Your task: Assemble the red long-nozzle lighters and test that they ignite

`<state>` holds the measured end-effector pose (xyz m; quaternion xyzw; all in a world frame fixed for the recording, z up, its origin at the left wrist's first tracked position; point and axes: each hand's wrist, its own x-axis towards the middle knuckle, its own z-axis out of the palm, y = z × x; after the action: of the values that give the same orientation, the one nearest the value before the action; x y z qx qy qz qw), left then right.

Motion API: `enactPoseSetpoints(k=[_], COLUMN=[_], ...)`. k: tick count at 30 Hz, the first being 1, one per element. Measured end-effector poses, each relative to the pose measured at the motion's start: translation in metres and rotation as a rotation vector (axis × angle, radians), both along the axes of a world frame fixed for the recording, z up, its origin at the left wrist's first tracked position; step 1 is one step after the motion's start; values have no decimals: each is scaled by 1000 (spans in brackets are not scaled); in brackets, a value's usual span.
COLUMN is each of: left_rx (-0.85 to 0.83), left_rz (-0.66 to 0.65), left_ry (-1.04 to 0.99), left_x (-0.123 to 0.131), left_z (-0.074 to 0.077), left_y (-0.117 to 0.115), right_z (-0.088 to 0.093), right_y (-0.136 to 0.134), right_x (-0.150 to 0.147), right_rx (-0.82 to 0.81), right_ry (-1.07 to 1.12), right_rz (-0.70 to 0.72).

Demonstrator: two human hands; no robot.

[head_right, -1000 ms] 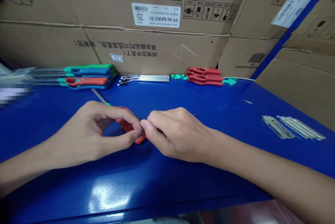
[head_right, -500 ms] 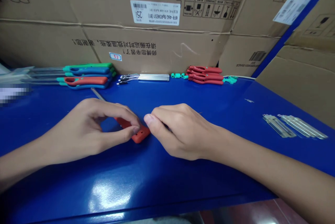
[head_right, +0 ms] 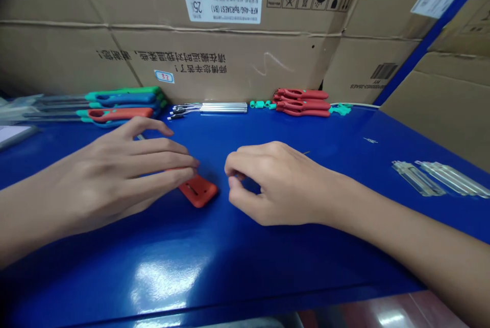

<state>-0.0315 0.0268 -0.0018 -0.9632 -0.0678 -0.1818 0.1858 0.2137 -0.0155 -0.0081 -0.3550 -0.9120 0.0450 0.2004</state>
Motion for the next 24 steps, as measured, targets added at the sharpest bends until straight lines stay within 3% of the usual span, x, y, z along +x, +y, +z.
enactPoseSetpoints(k=[9,18,24], left_rx=[96,-99,-30], left_rz=[-87,-68,-40], left_ry=[63,-13,43], left_x=[0,5,7], left_z=[3,2,-1], left_y=[-1,-3,-1], right_z=[3,-6,-4], right_y=[1,5,2], right_x=[8,5,3], right_rx=[-147,-246,-243], right_ry=[-274,-301,-278], right_rz=[16,13,15])
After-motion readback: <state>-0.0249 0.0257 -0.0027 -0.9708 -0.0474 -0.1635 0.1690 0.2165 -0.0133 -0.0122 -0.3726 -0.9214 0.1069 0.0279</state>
